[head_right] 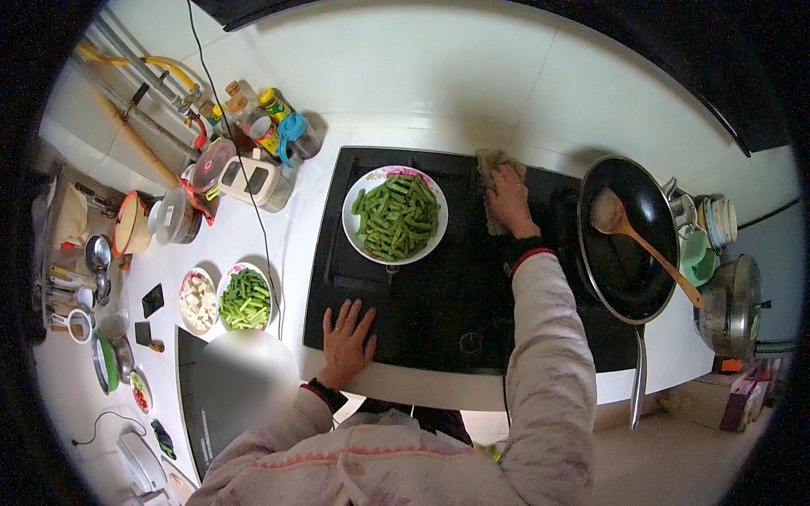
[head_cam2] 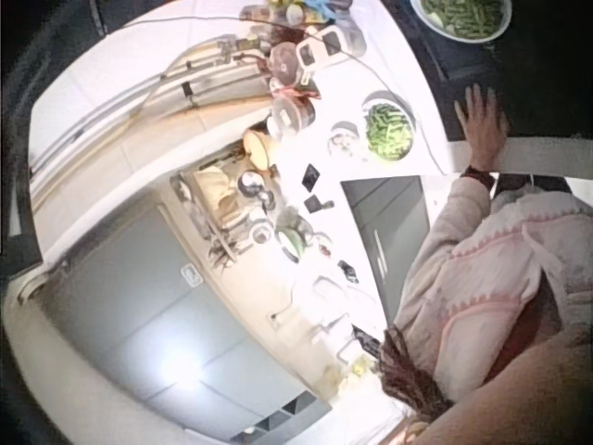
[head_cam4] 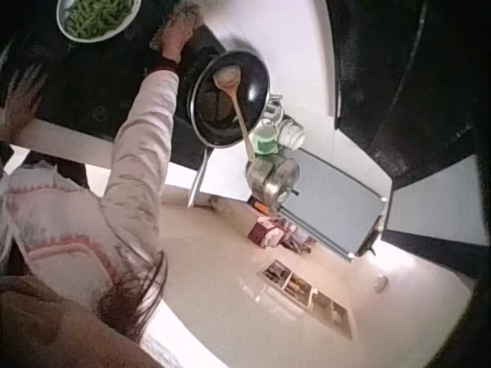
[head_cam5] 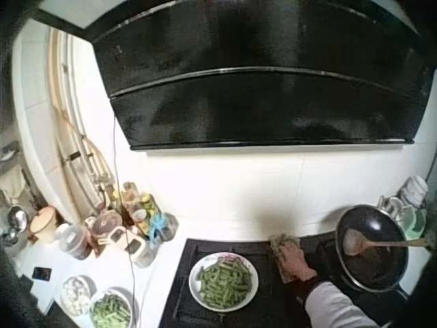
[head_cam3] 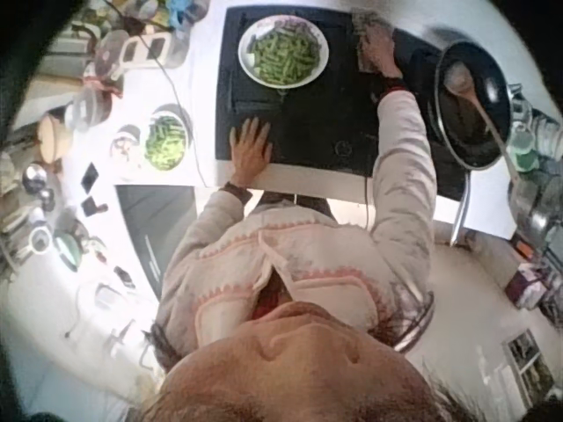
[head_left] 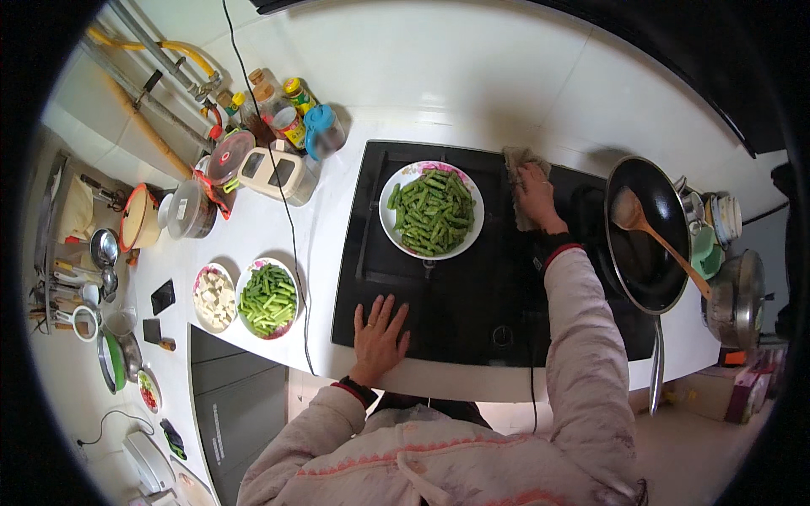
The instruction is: The person wipes the kitchen countertop and cutting board with a cloth, then moves to the dining area to wipe a wooden table. They also wash their hands at a bathroom sink and handle a tablet on the table.
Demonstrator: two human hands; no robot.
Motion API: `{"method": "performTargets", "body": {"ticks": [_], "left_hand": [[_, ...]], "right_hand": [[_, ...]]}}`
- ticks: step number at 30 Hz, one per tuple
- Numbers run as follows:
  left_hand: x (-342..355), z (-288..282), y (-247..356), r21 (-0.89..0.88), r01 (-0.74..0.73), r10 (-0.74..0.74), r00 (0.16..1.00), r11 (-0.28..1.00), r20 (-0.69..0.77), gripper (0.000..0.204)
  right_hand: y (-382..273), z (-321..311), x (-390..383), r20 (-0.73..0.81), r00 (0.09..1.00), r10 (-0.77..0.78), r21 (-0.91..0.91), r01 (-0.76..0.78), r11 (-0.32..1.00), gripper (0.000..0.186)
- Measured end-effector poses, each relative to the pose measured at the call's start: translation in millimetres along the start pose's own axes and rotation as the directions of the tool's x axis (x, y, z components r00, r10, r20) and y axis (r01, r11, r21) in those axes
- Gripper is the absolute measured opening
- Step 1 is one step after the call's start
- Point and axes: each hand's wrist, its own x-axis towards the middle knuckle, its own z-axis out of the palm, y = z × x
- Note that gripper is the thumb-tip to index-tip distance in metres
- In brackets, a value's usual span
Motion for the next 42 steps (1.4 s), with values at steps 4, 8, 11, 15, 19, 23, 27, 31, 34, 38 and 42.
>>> {"method": "performTargets", "body": {"ticks": [4,8,11,15,19,23,27,31,34,38,42], "left_hand": [[-2.0,3.4,-0.4,-0.01,-0.003,0.002,0.999,1.0,-0.036,0.051],[-3.5,4.8,-1.0,0.004,-0.001,0.001,1.0,1.0,-0.022,0.051],[-4.8,3.9,0.2,0.005,-0.013,0.013,0.998,1.0,-0.06,0.05],[-4.8,2.4,2.6,0.022,-0.018,0.021,0.989,1.0,-0.144,0.048],[-3.9,2.9,2.0,-0.019,-0.015,0.011,0.987,1.0,-0.157,0.047],[-6.1,3.6,0.0,-0.024,-0.006,0.003,0.991,1.0,-0.136,0.05],[-9.7,7.1,-2.4,-0.04,-0.008,0.003,0.99,0.999,-0.14,0.05],[-11.6,10.7,-5.3,-0.028,-0.017,0.013,0.992,0.999,-0.125,0.048],[-15.9,11.2,-8.7,-0.069,-0.046,0.035,0.988,0.997,-0.152,0.047],[-43.2,-1.2,-25.4,-0.305,0.005,-0.005,1.0,0.952,0.002,0.043],[-92.0,-33.2,-75.0,-0.936,0.237,-0.522,0.85,0.262,0.07,0.009]], "right_hand": [[-30.4,-9.0,-60.9,-0.004,0.987,-0.159,0.091,0.159,0.983,0.047],[-67.0,-29.2,-144.0,0.054,0.978,-0.202,0.196,0.188,0.962,0.043],[-79.0,-46.8,-207.0,0.074,0.962,-0.262,0.236,0.238,0.942,0.041],[-75.8,-62.7,-284.7,0.089,0.966,-0.241,0.302,0.205,0.931,0.037],[-68.5,-67.5,-339.0,0.077,0.986,-0.151,0.366,0.113,0.924,0.035],[-86.9,-67.4,-365.1,0.118,0.971,-0.207,0.354,0.154,0.923,0.038],[-129.8,-61.7,-360.1,0.187,0.929,-0.319,0.402,0.224,0.888,0.039],[-180.5,-46.3,-328.6,0.124,0.868,-0.48,0.424,0.391,0.817,0.04],[-223.8,-27.8,-300.8,0.07,0.873,-0.484,0.395,0.421,0.817,0.04],[-271.2,-2.3,-253.9,0.036,0.855,-0.517,0.428,0.454,0.781,0.037],[-306.9,20.1,-229.2,0.011,0.857,-0.515,0.45,0.455,0.768,0.035]]}}
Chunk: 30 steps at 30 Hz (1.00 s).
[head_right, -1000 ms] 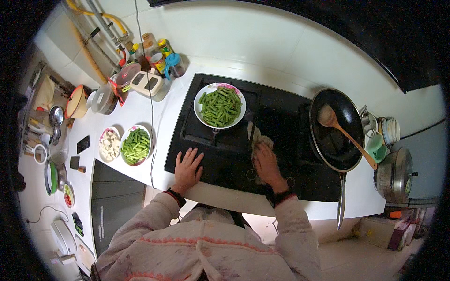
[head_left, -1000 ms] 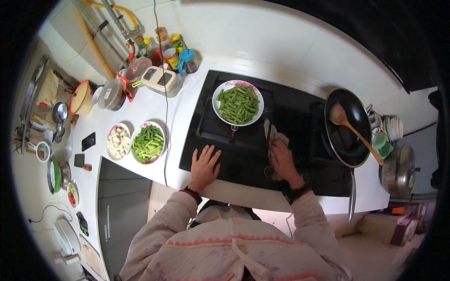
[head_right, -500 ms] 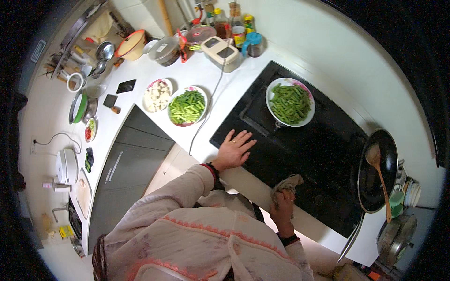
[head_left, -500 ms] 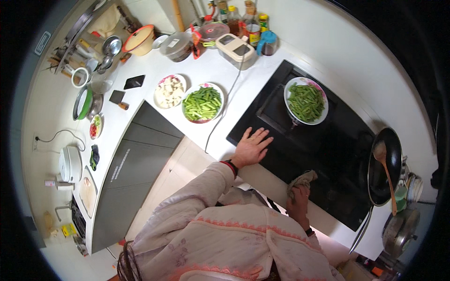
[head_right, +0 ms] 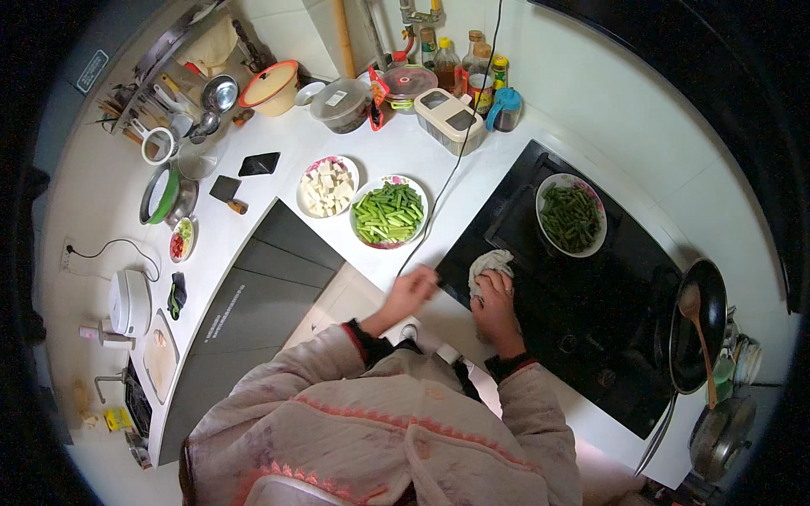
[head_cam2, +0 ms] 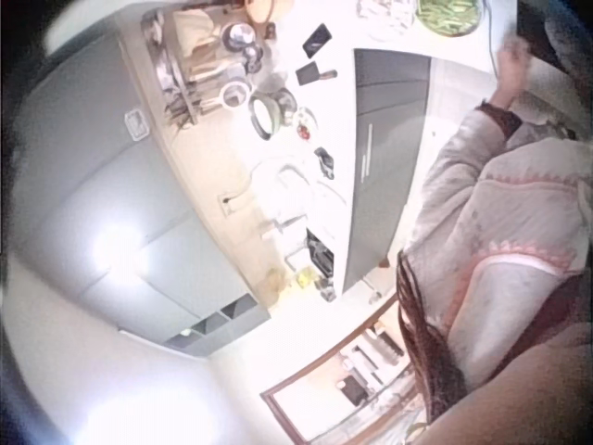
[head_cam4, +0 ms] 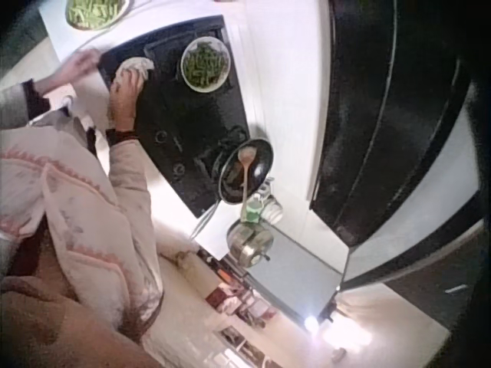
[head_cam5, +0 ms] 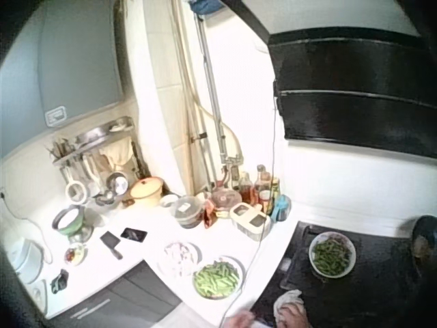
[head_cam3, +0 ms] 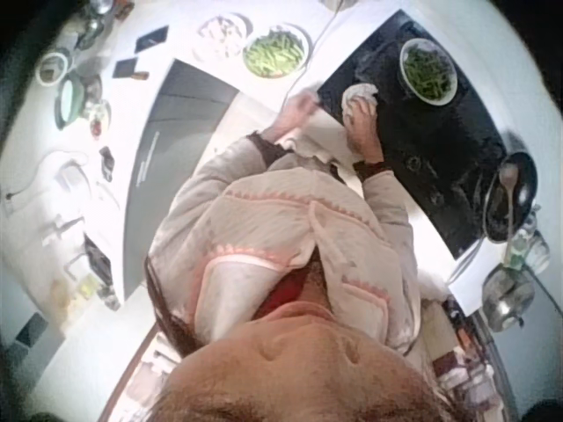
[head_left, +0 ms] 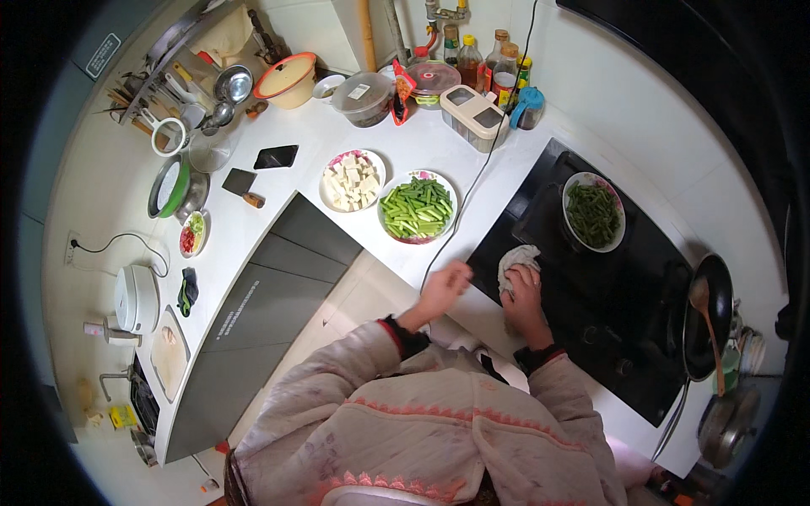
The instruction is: The person wipes the kitchen countertop and cutting board with a cloth, then moves to the dining area to wipe a wooden table. They also wash their hands at a bathroom sink and handle a tablet on the table.
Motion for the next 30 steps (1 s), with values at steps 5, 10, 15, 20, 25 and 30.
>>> {"method": "performTargets", "body": {"ticks": [5,10,15,20,25,30], "left_hand": [[0.2,-108.4,4.2,-0.124,0.265,-0.292,0.851,0.956,-0.437,0.027],[26.3,-130.3,2.3,-0.38,0.351,-0.474,0.827,0.856,-0.303,0.031],[60.2,-129.6,-0.5,-0.378,0.302,-0.413,0.873,0.875,-0.259,0.029],[100.2,-128.2,-7.6,-0.437,0.267,-0.378,0.906,0.859,-0.189,0.03],[138.6,-122.8,-13.3,-0.437,0.245,-0.363,0.908,0.865,-0.21,0.03],[144.2,-130.3,-23.5,-0.381,0.231,-0.319,0.93,0.895,-0.184,0.03]], "right_hand": [[-2.9,21.0,25.4,-0.04,0.997,0.07,0.218,-0.06,0.974,0.035],[-8.2,58.1,57.9,-0.158,0.986,0.055,0.129,-0.035,0.991,0.037],[21.0,94.7,136.6,-0.269,0.927,0.26,0.139,-0.23,0.963,0.04],[69.8,105.6,220.0,-0.36,0.867,0.344,-0.073,-0.394,0.916,0.047],[86.1,85.1,268.4,-0.211,0.875,0.435,-0.236,-0.477,0.846,0.048],[63.0,46.9,270.7,0.028,0.868,0.496,-0.414,-0.442,0.796,0.054]]}}
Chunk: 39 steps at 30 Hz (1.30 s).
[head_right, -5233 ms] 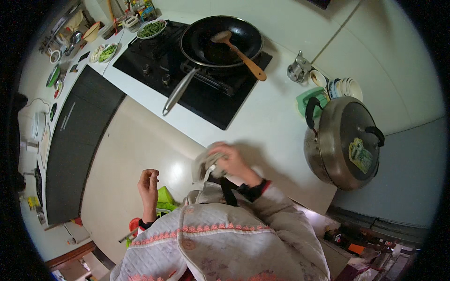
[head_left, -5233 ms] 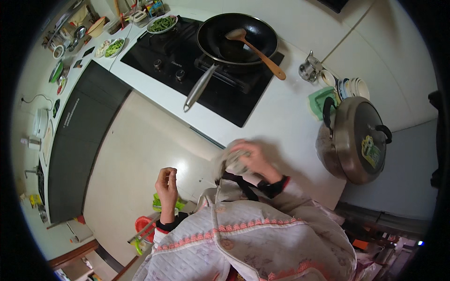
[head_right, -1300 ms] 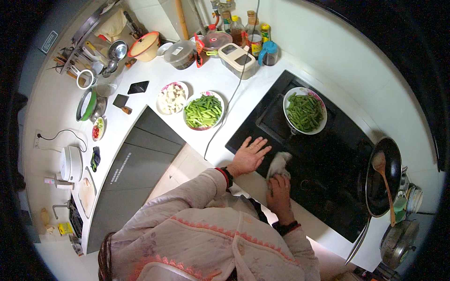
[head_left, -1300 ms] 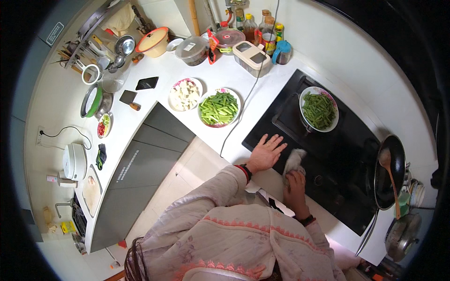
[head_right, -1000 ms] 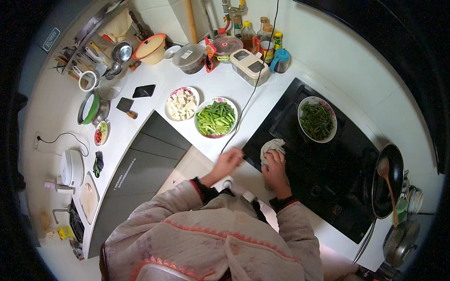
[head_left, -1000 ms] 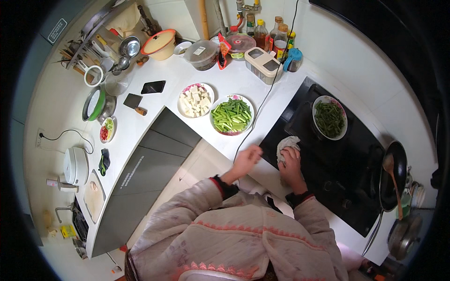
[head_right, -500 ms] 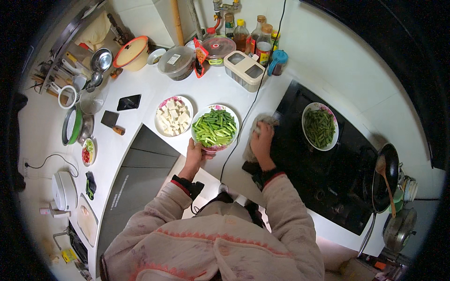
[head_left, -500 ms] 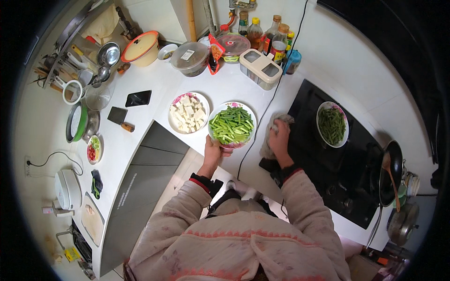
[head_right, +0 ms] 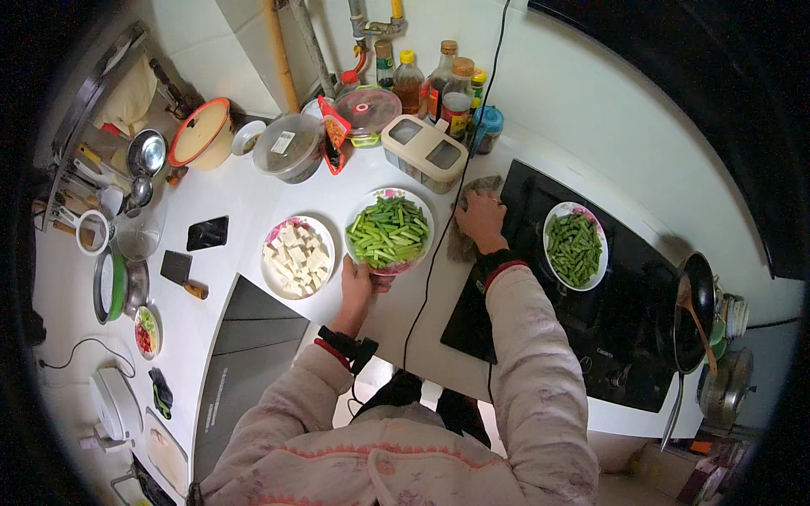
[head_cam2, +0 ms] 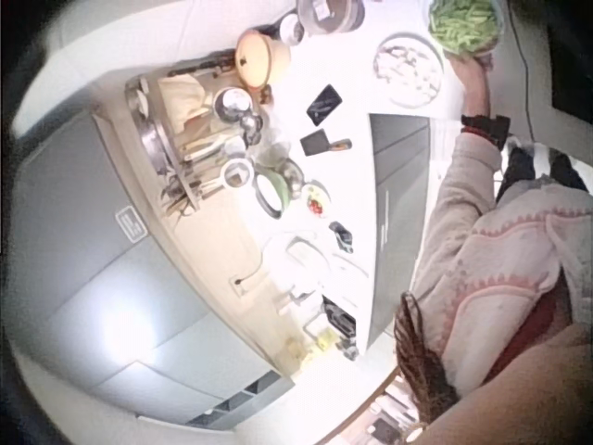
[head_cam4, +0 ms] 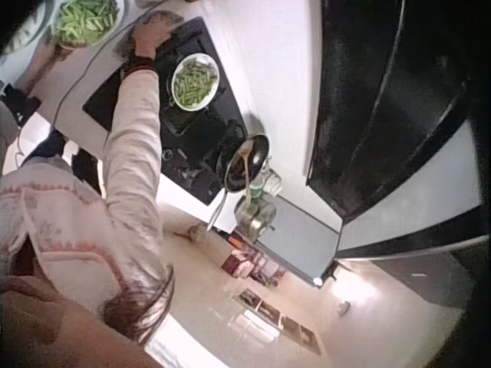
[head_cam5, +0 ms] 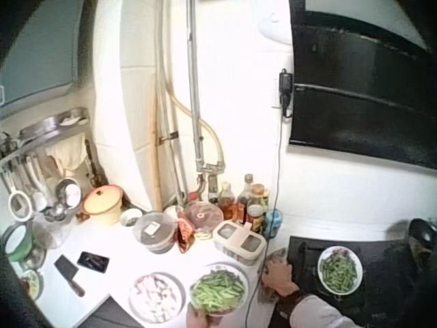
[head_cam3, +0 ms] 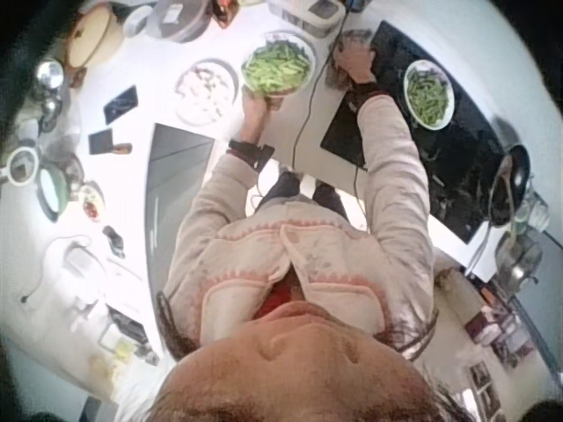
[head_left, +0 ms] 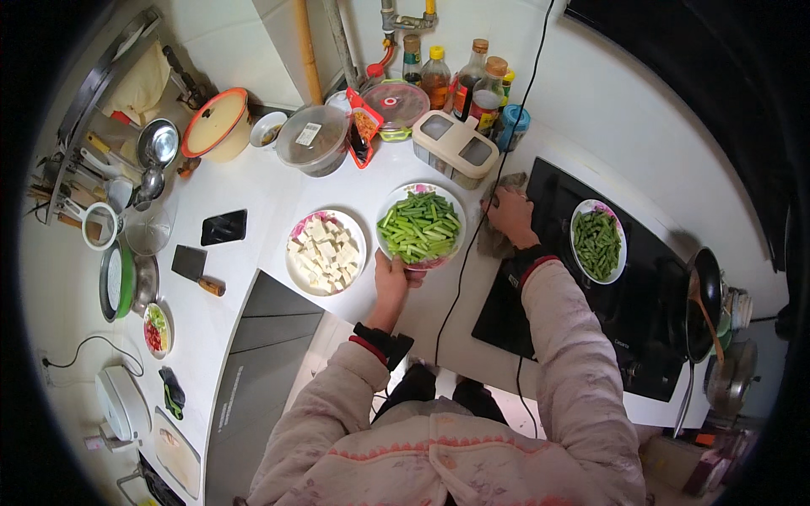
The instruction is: The person wipes the kitchen countertop and cutting board with a cloth, then moves to the dining area to wipe a wooden table. They also wash their hands at a bathroom sink and handle a tablet on the table.
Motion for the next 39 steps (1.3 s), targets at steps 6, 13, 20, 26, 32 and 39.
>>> {"method": "performTargets", "body": {"ticks": [6,13,20,26,32,39], "left_hand": [[0.1,-8.5,-7.2,0.021,-0.096,0.094,0.993,0.995,0.077,0.033],[-2.2,-4.0,8.7,0.079,-0.021,0.015,0.997,0.997,0.077,0.035],[-8.8,0.9,14.4,0.151,-0.037,0.031,0.999,0.988,0.045,0.033],[-6.6,-3.3,10.8,0.178,-0.061,0.051,0.997,0.982,0.058,0.031],[-5.1,-2.3,6.5,0.21,-0.088,0.08,0.996,0.974,0.043,0.025],[-6.8,-2.3,6.0,0.219,-0.074,0.069,0.997,0.973,0.031,0.037]], "right_hand": [[-23.1,-0.7,1.7,-0.095,0.995,-0.019,-0.088,0.011,0.996,0.073],[-17.2,21.2,24.3,-0.185,0.982,-0.037,0.071,0.051,0.996,0.061],[-13.9,18.1,27.2,-0.081,0.995,-0.057,0.062,0.062,0.996,0.065],[-26.5,4.7,22.7,-0.269,0.963,0.001,0.309,0.085,0.947,0.082],[-34.4,-7.6,30.7,-0.217,0.976,0.011,0.449,0.09,0.889,0.083],[-13.0,13.2,35.7,-0.274,0.96,0.054,0.644,0.141,0.752,0.058]]}}
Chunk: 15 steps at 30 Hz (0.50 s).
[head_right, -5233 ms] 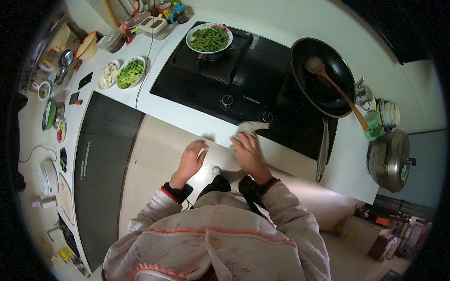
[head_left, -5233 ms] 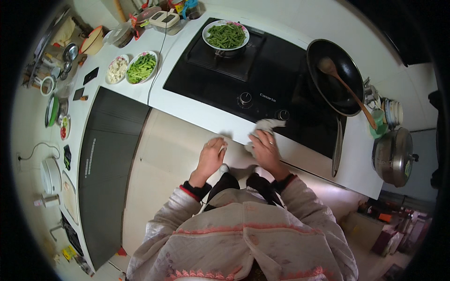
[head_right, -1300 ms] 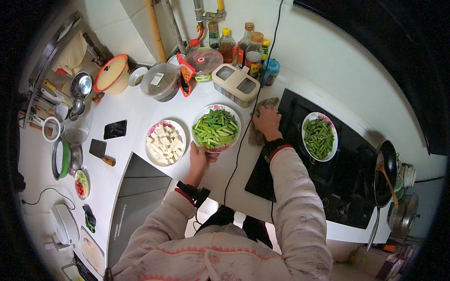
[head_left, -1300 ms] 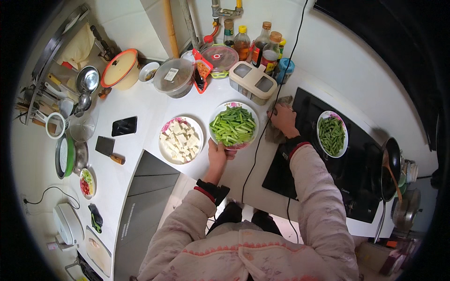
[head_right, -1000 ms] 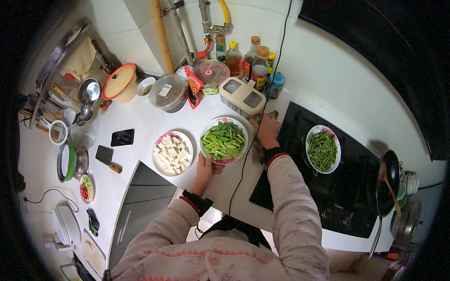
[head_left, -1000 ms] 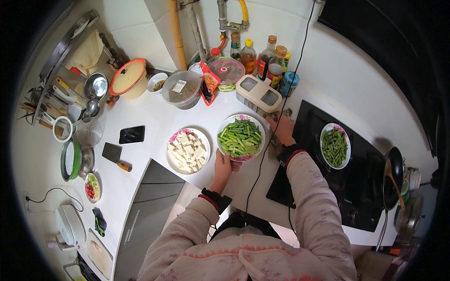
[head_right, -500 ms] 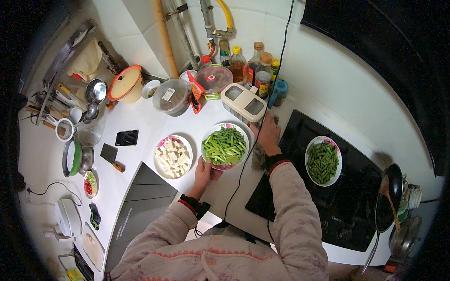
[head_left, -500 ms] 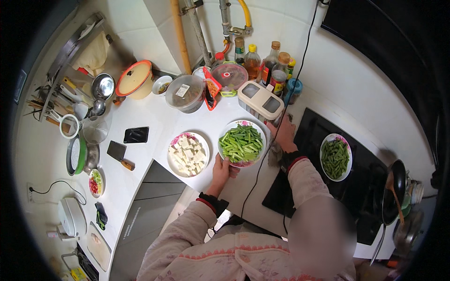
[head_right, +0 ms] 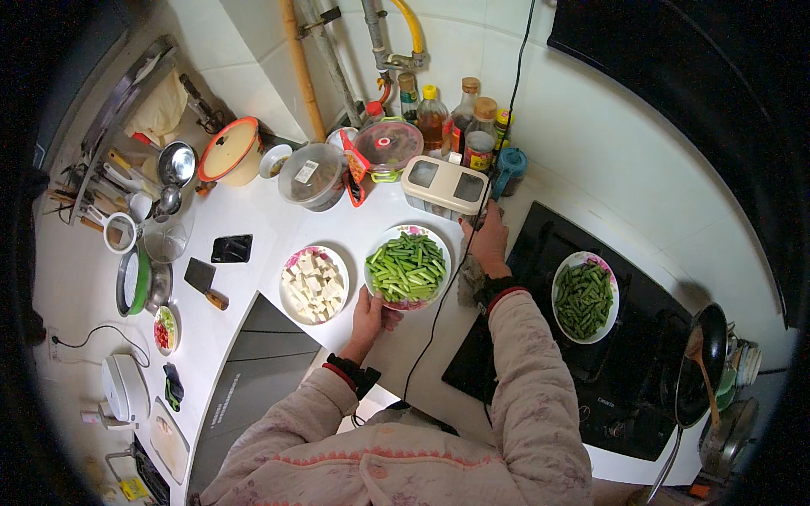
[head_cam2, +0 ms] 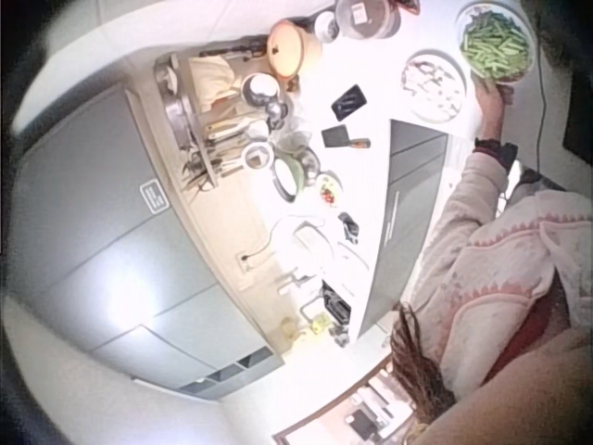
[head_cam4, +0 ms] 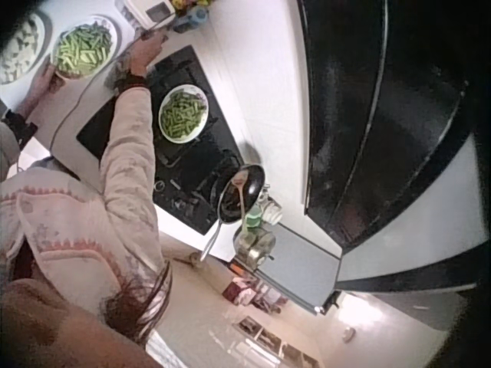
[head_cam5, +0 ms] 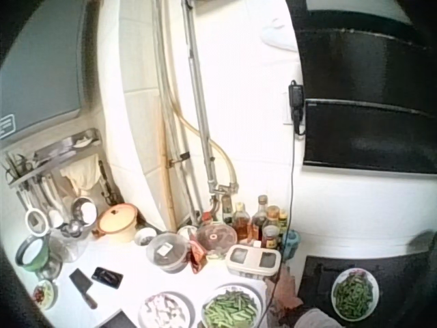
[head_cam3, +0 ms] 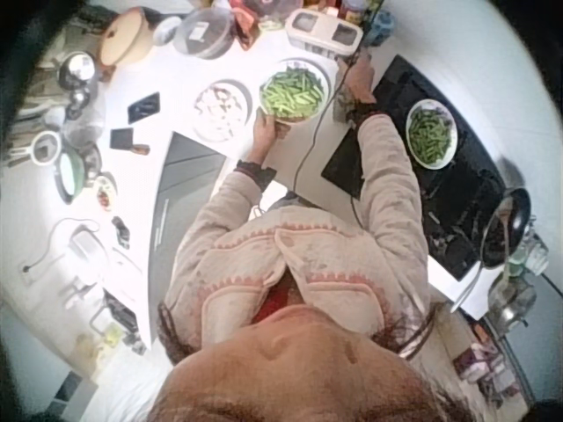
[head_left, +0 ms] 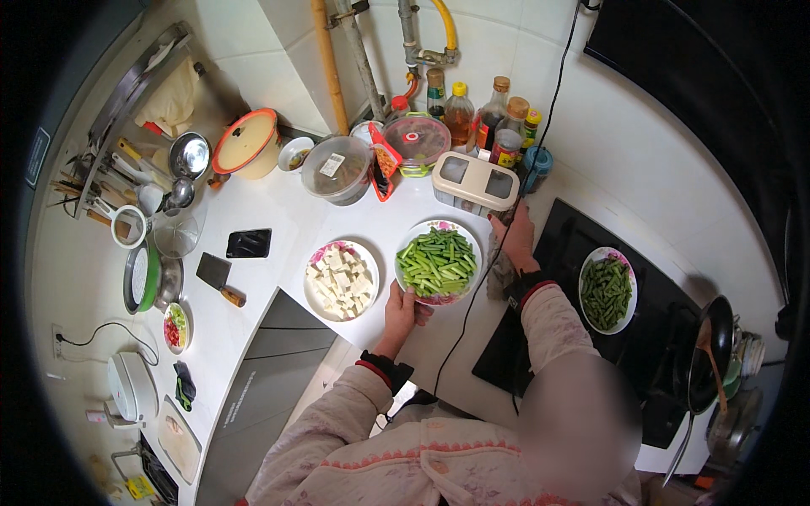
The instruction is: The person wipes the kitchen countertop and cutting board with a cloth, then moves to the dining area to wipe a wooden table. They also wash their hands at a bathroom sink and handle a tablet on the table.
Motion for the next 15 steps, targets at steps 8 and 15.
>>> {"method": "performTargets", "body": {"ticks": [8,15], "left_hand": [[-1.1,1.9,2.5,-0.03,0.002,-0.002,1.0,1.0,-0.015,0.036],[-3.2,0.0,4.3,0.005,0.011,-0.011,1.0,1.0,-0.014,0.035]], "right_hand": [[31.0,3.6,34.4,-0.31,0.942,0.127,0.188,-0.071,0.98,0.036],[35.0,-3.5,74.8,-0.217,0.975,0.053,0.044,-0.044,0.998,0.026]]}}
